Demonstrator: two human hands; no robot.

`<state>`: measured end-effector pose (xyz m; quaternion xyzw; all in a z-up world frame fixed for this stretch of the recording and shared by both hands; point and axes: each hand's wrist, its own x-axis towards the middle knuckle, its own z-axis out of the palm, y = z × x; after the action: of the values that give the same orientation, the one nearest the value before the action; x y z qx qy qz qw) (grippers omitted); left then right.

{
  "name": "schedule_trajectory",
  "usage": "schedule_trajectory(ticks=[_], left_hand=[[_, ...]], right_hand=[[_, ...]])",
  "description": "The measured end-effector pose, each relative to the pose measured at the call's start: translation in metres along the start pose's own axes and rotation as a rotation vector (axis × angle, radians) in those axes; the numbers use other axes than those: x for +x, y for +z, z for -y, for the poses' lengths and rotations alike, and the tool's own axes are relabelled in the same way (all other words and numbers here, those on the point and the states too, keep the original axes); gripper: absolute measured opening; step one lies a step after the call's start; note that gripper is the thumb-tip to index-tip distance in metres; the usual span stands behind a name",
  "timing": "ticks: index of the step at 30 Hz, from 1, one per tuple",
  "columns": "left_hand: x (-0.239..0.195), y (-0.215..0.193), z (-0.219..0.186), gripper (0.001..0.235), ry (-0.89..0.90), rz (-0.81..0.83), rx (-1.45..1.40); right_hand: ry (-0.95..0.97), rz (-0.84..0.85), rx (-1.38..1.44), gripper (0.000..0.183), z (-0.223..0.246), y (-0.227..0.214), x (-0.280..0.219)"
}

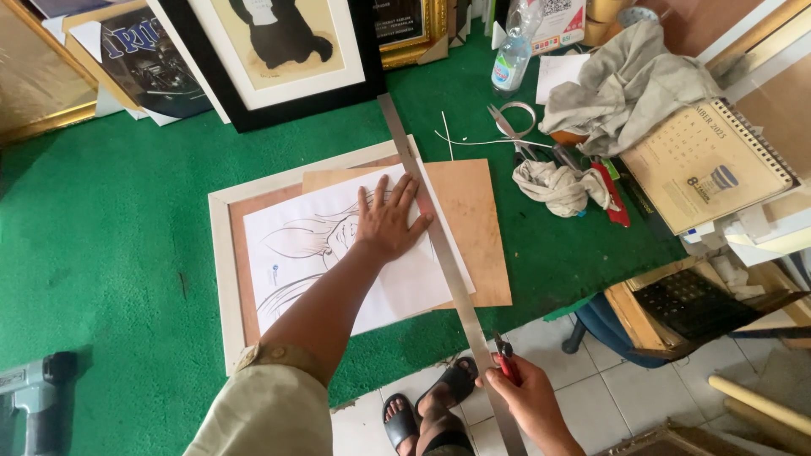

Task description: The person wipes a glass pane inside a white frame with a cloth, then places a cardboard backing and a printed drawing on top. They use a metal ruler and a utility knife to trim the drawing to fit the frame.

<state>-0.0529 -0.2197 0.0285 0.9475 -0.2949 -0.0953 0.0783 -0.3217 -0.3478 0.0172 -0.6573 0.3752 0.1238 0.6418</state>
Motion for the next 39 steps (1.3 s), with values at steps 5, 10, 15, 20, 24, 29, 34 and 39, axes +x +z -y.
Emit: schedule_trajectory(ticks=[5,10,15,20,24,29,34,39], left_hand=[[0.004,-0.003,0.002,0.071,0.014,-0.003,0.042],[0.005,-0.006,0.003,0.072,0.007,0.051,0.034],[0.004,-0.007,0.004,0.071,0.008,0.068,-0.013],[0.006,-0.007,0.004,0.074,0.01,0.065,-0.001],[0.007,-0.006,0.004,0.079,0.017,0.067,0.017],[0.007,-0.01,0.002,0.084,0.006,0.097,0.006],[0.007,-0.015,0.0,0.086,0.0,0.115,0.019],[0.007,-0.016,-0.001,0.088,-0.018,0.167,0.035]], right_hand=[[-0.18,-0.046,-0.1,0.016,-0.008,0.0,0.001],[-0.266,-0.069,-0.139,0.014,-0.01,0.003,-0.005],[-0.315,-0.024,-0.068,0.011,-0.014,0.006,-0.005],[-0.306,-0.086,-0.133,0.013,-0.005,0.002,-0.008],[-0.239,-0.106,-0.1,0.021,0.005,-0.001,-0.011],[-0.265,-0.098,-0.091,0.018,-0.003,0.001,-0.008],[-0.222,-0.118,-0.132,0.022,0.005,0.004,-0.013],[-0.251,-0.122,-0.195,0.02,0.006,0.001,-0.013]])
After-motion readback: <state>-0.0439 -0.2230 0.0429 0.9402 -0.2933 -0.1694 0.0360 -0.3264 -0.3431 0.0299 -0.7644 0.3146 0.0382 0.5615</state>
